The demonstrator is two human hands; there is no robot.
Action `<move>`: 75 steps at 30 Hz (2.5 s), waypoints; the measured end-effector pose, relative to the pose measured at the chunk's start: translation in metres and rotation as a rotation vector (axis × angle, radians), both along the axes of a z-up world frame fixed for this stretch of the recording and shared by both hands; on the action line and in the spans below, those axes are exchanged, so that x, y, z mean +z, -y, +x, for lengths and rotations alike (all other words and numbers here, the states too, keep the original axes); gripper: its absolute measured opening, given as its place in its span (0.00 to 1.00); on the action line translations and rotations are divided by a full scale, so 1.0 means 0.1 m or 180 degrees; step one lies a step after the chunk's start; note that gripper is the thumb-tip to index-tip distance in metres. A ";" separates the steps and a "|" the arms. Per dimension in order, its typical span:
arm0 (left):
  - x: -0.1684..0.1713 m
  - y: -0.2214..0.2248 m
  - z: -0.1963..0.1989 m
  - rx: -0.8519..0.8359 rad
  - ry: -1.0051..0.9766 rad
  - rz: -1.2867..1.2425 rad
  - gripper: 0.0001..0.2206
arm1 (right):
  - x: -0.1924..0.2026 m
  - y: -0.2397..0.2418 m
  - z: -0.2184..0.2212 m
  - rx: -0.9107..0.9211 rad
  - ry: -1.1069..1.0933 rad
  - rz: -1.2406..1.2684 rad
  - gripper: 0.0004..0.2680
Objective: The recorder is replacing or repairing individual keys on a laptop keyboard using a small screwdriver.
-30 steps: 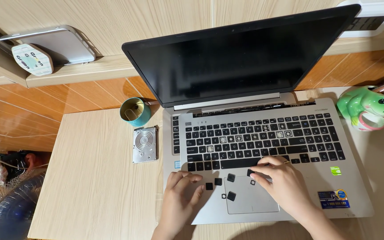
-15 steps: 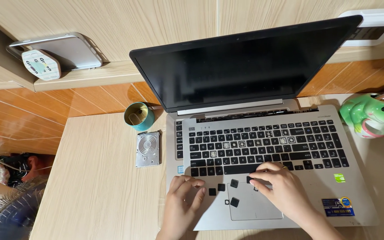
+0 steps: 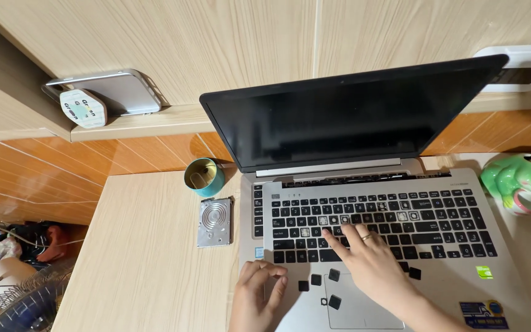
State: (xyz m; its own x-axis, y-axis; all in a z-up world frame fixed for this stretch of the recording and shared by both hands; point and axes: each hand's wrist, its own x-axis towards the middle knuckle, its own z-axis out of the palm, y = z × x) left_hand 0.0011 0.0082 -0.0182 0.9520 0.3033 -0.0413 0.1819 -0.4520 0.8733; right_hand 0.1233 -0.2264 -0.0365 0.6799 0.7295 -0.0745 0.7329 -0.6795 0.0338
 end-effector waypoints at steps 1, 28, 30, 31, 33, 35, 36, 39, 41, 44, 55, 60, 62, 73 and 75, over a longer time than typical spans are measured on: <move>0.01 0.00 0.01 -0.0003 -0.0016 -0.0008 0.05 | 0.04 -0.02 0.00 -0.0003 -0.0016 -0.0008 0.33; -0.18 0.10 0.35 -0.1086 0.1063 0.2524 0.19 | 0.01 0.49 -0.13 0.0186 -0.0171 0.1048 0.19; -0.13 0.06 0.34 -0.1242 0.0961 0.2440 0.21 | 0.05 0.46 -0.14 0.0175 -0.0260 0.1003 0.19; -0.13 0.03 0.33 -0.1235 0.0969 0.2452 0.21 | 0.02 0.48 -0.12 0.0182 -0.0248 0.1012 0.19; -0.13 -0.03 0.32 -0.1433 0.0917 0.2385 0.19 | -0.06 0.54 -0.09 0.0318 -0.0126 0.1071 0.19; -0.13 -0.03 0.31 -0.1422 0.1014 0.2474 0.19 | 0.00 0.61 -0.03 0.0291 0.0125 0.1090 0.19; -0.13 -0.04 0.31 -0.1403 0.1110 0.2558 0.19 | 0.03 0.65 0.00 0.0268 0.0374 0.1101 0.19; -0.06 -0.02 0.34 -0.1473 0.1052 0.2467 0.20 | 0.10 0.69 -0.01 0.0254 0.0193 0.1108 0.19; 0.01 0.03 0.39 -0.1468 0.0893 0.2391 0.19 | 0.09 0.66 -0.02 0.0200 0.0234 0.1112 0.19; 0.01 0.10 0.45 -0.1375 0.0751 0.2311 0.16 | 0.10 0.63 -0.02 0.0110 0.0278 0.1100 0.19; 0.09 0.29 0.56 -0.1173 0.1211 0.2506 0.18 | 0.07 0.38 0.05 -0.0330 0.0074 0.0745 0.24; 0.08 0.31 0.58 -0.1261 0.0964 0.2394 0.18 | 0.02 0.37 0.11 -0.0341 0.0189 0.0888 0.20; 0.12 0.32 0.58 -0.1258 0.1044 0.2438 0.17 | 0.07 0.37 0.13 -0.0396 0.0111 0.0747 0.20; 0.01 0.24 0.51 -0.1553 0.0959 0.2465 0.22 | 0.15 0.21 0.19 -0.0301 0.0304 0.0371 0.24; 0.03 0.24 0.51 -0.1577 0.0957 0.2437 0.23 | 0.29 0.16 0.23 -0.0213 0.0077 -0.0019 0.28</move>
